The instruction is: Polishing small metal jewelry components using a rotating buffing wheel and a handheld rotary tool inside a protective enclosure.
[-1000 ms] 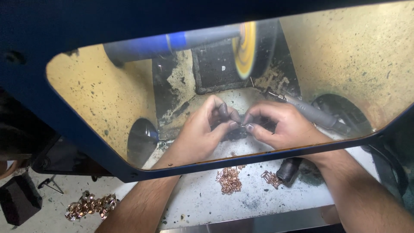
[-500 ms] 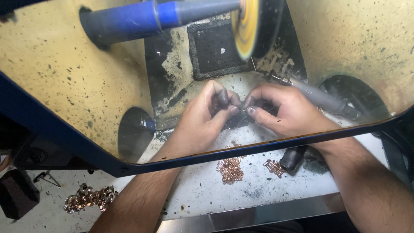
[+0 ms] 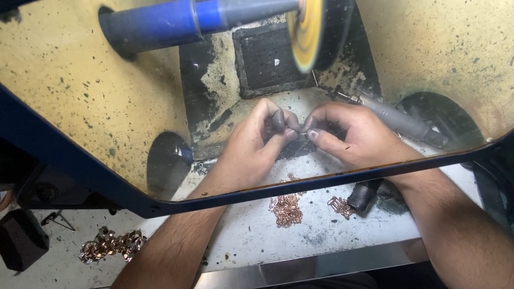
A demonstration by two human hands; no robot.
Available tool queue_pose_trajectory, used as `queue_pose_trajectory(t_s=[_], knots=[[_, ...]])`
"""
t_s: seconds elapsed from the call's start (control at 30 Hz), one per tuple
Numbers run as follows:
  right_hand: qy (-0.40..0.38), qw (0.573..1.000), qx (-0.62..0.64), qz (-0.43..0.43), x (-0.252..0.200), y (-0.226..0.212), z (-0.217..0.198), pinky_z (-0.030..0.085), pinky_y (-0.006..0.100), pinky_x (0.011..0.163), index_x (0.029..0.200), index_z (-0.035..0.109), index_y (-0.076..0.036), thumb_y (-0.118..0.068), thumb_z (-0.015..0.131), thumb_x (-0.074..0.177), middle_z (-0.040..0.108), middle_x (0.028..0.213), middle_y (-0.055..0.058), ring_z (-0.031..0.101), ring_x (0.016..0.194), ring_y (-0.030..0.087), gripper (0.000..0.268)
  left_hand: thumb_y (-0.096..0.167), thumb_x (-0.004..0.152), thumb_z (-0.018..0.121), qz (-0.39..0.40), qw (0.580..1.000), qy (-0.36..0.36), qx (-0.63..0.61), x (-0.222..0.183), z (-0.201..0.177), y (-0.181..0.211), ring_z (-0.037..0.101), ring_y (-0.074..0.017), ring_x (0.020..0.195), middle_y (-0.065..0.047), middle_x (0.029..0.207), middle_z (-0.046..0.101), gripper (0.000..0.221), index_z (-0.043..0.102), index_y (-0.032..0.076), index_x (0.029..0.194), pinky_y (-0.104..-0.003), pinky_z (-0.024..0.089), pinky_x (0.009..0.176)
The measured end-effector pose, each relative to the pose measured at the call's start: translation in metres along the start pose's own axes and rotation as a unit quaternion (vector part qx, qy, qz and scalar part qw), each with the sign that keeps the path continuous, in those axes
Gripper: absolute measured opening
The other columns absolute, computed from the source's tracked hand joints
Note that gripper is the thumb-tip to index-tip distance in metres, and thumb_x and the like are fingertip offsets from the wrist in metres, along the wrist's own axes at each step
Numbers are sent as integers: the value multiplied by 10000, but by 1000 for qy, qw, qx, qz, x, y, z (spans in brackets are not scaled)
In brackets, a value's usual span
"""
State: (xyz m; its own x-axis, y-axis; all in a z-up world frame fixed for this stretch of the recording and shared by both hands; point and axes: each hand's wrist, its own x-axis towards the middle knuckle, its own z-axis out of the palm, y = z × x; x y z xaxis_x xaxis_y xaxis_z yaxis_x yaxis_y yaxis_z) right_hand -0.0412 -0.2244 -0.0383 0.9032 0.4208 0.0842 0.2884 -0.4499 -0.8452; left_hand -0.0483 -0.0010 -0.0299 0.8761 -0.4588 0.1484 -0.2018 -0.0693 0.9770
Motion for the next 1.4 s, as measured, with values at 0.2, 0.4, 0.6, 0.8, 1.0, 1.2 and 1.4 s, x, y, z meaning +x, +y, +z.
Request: queue_pose_trajectory(t_s=[0.2,0.4,0.6,0.8,1.0,1.2,1.4], knots=[[-1,1000,-3,8,0,-1,1,583,474,797,1040,734,-29,-201,649,941,737,846,175,715,807,295,215,-51,962,574,0,1000,2,7,0,-1,-1,699,-295,995,-150,937,681,145,489,65,938,-466,593,837],[5,1000,-5,15,-1,1,1,578,477,802,1041,728,-31,-201,651,943,728,844,178,709,810,295,211,-43,966,576,-1,1000,5,3,1,0,-2,697,-297,1012,-151,945,681,144,487,67,936,-484,593,855],[6,1000,5,27,-1,0,2,583,458,838,1056,738,-41,-205,653,944,746,862,170,726,839,279,216,-39,968,573,-12,1000,14,-13,1,3,-4,698,-295,1020,-146,953,678,141,498,73,929,-482,589,881],[60,995,61,50,1,-3,6,579,469,868,1100,711,0,-188,703,885,755,911,193,715,895,263,286,-20,978,594,29,997,61,-32,3,7,7,680,-288,1039,-139,969,683,161,469,65,922,-470,561,895],[112,986,93,80,5,-8,11,560,465,960,1119,738,-33,-236,716,869,800,999,174,745,1020,255,323,-32,960,626,116,983,140,43,5,4,26,723,-301,997,-105,962,705,228,464,90,854,-406,571,849],[111,981,132,91,14,-12,18,553,456,993,1100,758,-48,-268,693,898,824,1021,126,740,1051,200,306,2,958,642,158,967,172,104,6,-2,27,731,-274,916,-68,942,711,264,450,126,827,-385,579,794],[116,982,128,74,13,-24,14,550,320,968,984,724,-123,-218,643,896,765,1032,-6,717,1007,135,153,119,938,615,65,981,165,73,5,0,34,691,-178,969,-18,1033,689,167,452,136,904,-320,542,826]])
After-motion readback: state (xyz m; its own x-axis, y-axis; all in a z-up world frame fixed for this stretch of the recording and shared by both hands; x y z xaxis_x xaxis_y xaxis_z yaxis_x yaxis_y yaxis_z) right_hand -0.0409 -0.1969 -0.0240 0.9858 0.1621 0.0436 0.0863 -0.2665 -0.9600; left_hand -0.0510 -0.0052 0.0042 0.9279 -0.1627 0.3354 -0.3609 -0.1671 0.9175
